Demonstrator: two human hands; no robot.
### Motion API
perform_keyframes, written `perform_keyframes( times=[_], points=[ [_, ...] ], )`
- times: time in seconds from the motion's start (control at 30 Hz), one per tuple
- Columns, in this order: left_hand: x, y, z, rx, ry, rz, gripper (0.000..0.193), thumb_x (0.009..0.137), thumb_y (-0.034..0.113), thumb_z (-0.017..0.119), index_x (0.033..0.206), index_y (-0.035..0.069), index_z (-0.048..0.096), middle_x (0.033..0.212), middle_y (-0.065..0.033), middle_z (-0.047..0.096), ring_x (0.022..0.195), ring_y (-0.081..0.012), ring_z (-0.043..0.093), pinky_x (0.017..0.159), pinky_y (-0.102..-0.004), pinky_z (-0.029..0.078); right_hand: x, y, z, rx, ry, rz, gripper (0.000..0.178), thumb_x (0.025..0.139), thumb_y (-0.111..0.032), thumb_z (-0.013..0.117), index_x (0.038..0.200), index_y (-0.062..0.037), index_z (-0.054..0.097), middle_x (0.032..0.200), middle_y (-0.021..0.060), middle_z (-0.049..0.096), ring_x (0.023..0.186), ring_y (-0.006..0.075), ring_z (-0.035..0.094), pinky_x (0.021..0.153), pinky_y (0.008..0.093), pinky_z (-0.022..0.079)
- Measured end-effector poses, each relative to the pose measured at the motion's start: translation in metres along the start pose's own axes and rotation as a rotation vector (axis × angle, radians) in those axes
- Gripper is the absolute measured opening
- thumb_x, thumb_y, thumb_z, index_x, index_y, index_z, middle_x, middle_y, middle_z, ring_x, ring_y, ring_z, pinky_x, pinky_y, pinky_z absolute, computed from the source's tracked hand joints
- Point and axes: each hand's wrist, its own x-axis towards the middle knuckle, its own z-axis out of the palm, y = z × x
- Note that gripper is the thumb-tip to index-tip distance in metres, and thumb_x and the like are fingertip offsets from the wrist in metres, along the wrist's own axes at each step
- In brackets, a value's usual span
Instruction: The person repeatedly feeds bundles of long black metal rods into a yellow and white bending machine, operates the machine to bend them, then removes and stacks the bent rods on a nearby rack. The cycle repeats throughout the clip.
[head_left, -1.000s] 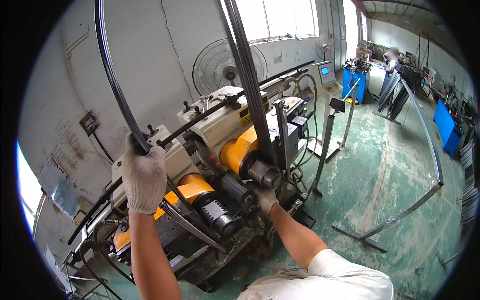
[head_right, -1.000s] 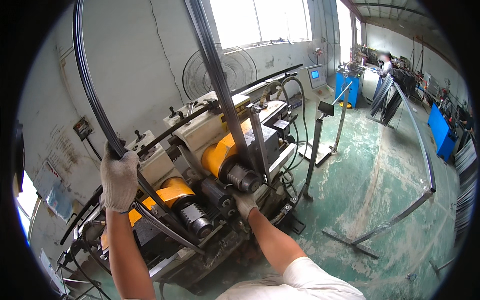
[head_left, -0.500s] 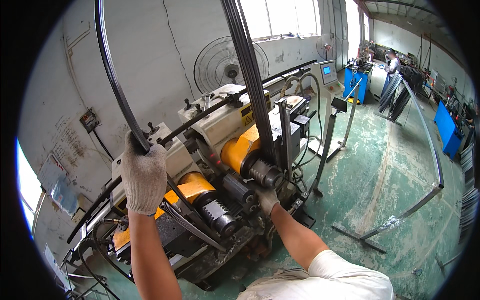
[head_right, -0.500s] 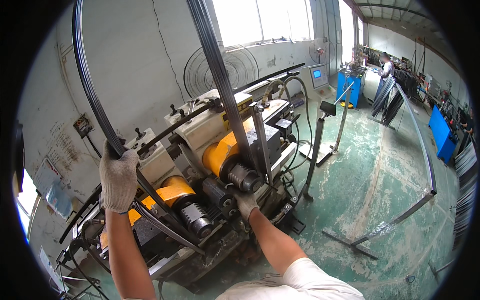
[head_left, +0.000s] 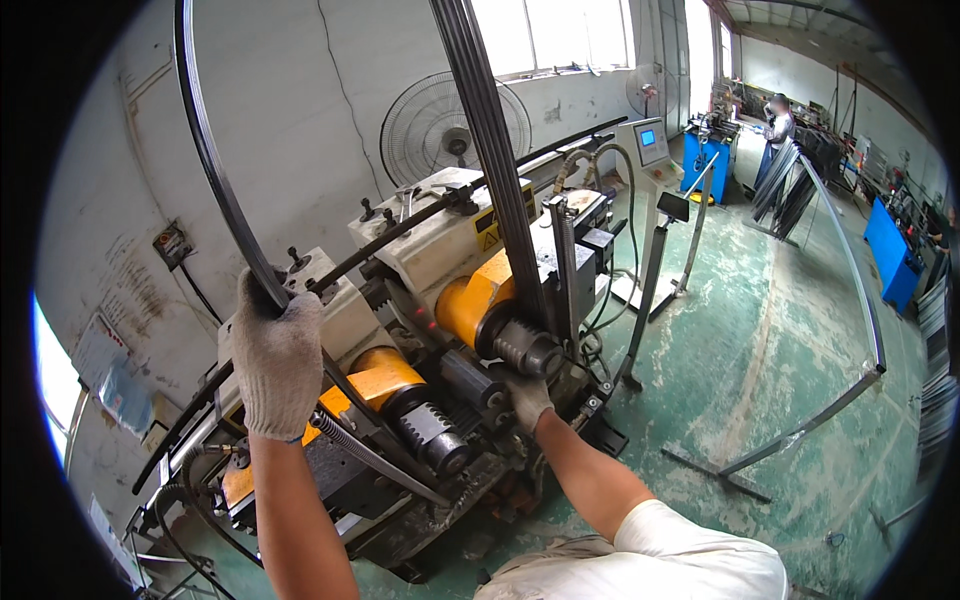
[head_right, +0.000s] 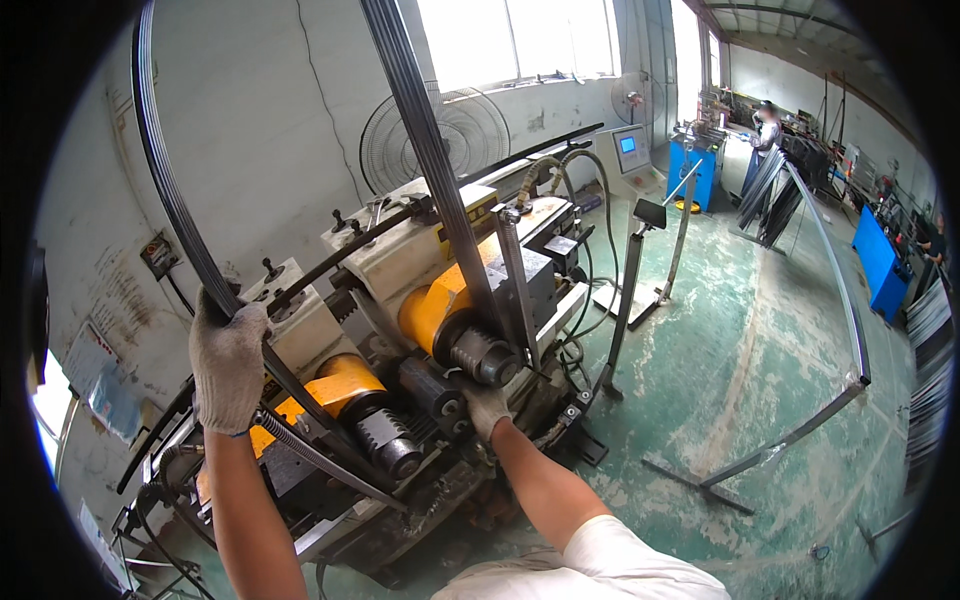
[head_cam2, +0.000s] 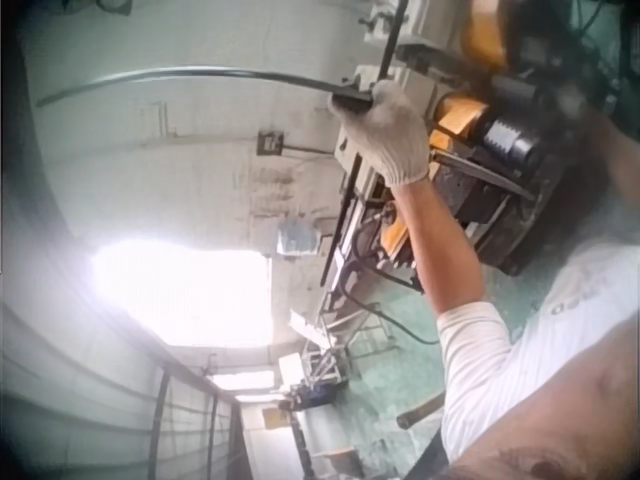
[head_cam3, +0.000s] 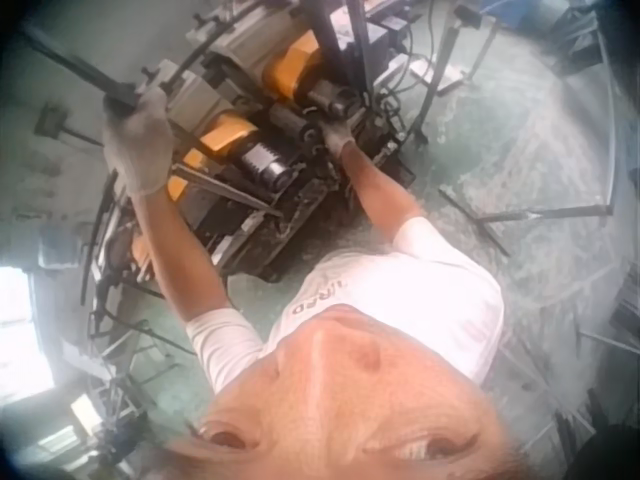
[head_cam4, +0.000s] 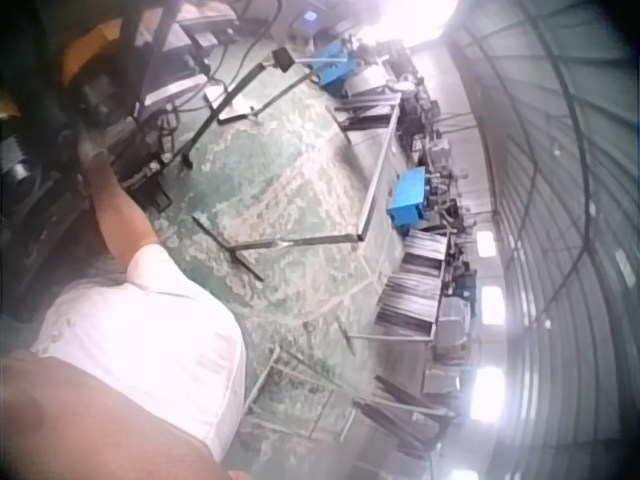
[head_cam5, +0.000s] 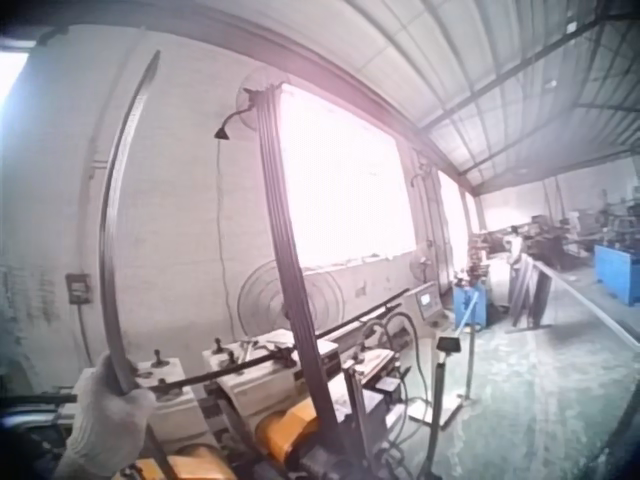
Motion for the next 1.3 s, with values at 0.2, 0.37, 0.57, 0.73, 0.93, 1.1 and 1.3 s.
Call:
perform_keyframes(
  times=[0.2, 0.37, 0.57, 0.73, 0.93, 1.1, 1.3],
  points=[
    [0.001, -0.006, -0.001, -0.023, 0.040, 0.000, 0.023, 0.098, 0.014, 0.071, 0.114, 0.000, 0.064, 0.083, -0.0058, 0.065, 0.074, -0.0166, 0.058, 0.069, -0.0364, 0.051, -0.005, -0.006, 0.008, -0.024, 0.057, -0.098, 0.056, 0.102, -0.036, 0.075, 0.144, 0.0004, 0.071, 0.133, 0.0167, 0.076, 0.122, 0.0287, 0.072, 0.106, 0.0417, 0.055],
    [-0.005, 0.005, -0.019, -0.090, 0.062, -0.123, 0.027, 0.097, 0.015, 0.072, 0.116, -0.004, 0.068, 0.087, -0.0028, 0.069, 0.076, -0.0131, 0.059, 0.070, -0.0312, 0.050, -0.006, -0.005, 0.017, -0.057, 0.083, -0.138, 0.036, 0.097, -0.020, 0.080, 0.128, -0.0024, 0.078, 0.106, 0.0068, 0.078, 0.090, 0.0179, 0.072, 0.080, 0.0370, 0.058],
    [0.003, 0.001, -0.012, -0.106, -0.186, -0.138, 0.038, 0.091, 0.017, 0.079, 0.122, -0.003, 0.070, 0.092, -0.0034, 0.071, 0.083, -0.0137, 0.065, 0.078, -0.0308, 0.053, 0.029, 0.067, -0.042, -0.147, 0.053, -0.205, 0.034, 0.101, -0.019, 0.073, 0.129, 0.0003, 0.079, 0.120, 0.0124, 0.081, 0.113, 0.0274, 0.075, 0.100, 0.0421, 0.057],
    [-0.006, -0.009, -0.047, -0.066, -0.264, -0.175, 0.048, 0.091, 0.027, 0.085, 0.126, -0.003, 0.072, 0.100, -0.0048, 0.075, 0.093, -0.0172, 0.069, 0.089, -0.0333, 0.057, -0.003, 0.039, 0.000, -0.144, 0.022, -0.108, 0.034, 0.102, -0.017, 0.072, 0.132, -0.0034, 0.079, 0.124, 0.0136, 0.082, 0.116, 0.0290, 0.074, 0.103, 0.0427, 0.052],
    [-0.003, -0.008, -0.048, 0.133, -0.274, -0.102, 0.048, 0.095, 0.034, 0.086, 0.123, -0.004, 0.075, 0.102, -0.0090, 0.076, 0.096, -0.0181, 0.071, 0.091, -0.0339, 0.058, -0.001, 0.037, -0.006, 0.152, 0.008, 0.013, 0.035, 0.105, -0.027, 0.074, 0.128, -0.0011, 0.077, 0.120, 0.0077, 0.079, 0.106, 0.0213, 0.070, 0.102, 0.0404, 0.052],
    [-0.004, -0.021, -0.052, 0.266, -0.309, 0.029, 0.040, 0.100, 0.028, 0.083, 0.124, -0.003, 0.075, 0.108, -0.0119, 0.076, 0.100, -0.0200, 0.074, 0.093, -0.0357, 0.061, -0.004, 0.029, -0.001, 0.328, -0.022, 0.076, 0.036, 0.104, -0.024, 0.075, 0.132, -0.0010, 0.076, 0.126, 0.0087, 0.078, 0.110, 0.0201, 0.070, 0.104, 0.0391, 0.053],
    [0.001, -0.040, -0.069, 0.640, -0.396, 0.546, 0.048, 0.082, 0.001, 0.091, 0.127, 0.014, 0.081, 0.124, -0.0091, 0.083, 0.118, -0.0286, 0.082, 0.106, -0.0405, 0.069, 0.001, 0.047, -0.003, 0.211, -0.047, 0.002, 0.040, 0.100, -0.018, 0.070, 0.135, 0.0008, 0.075, 0.126, 0.0077, 0.078, 0.105, 0.0209, 0.071, 0.097, 0.0407, 0.056]
  ],
)
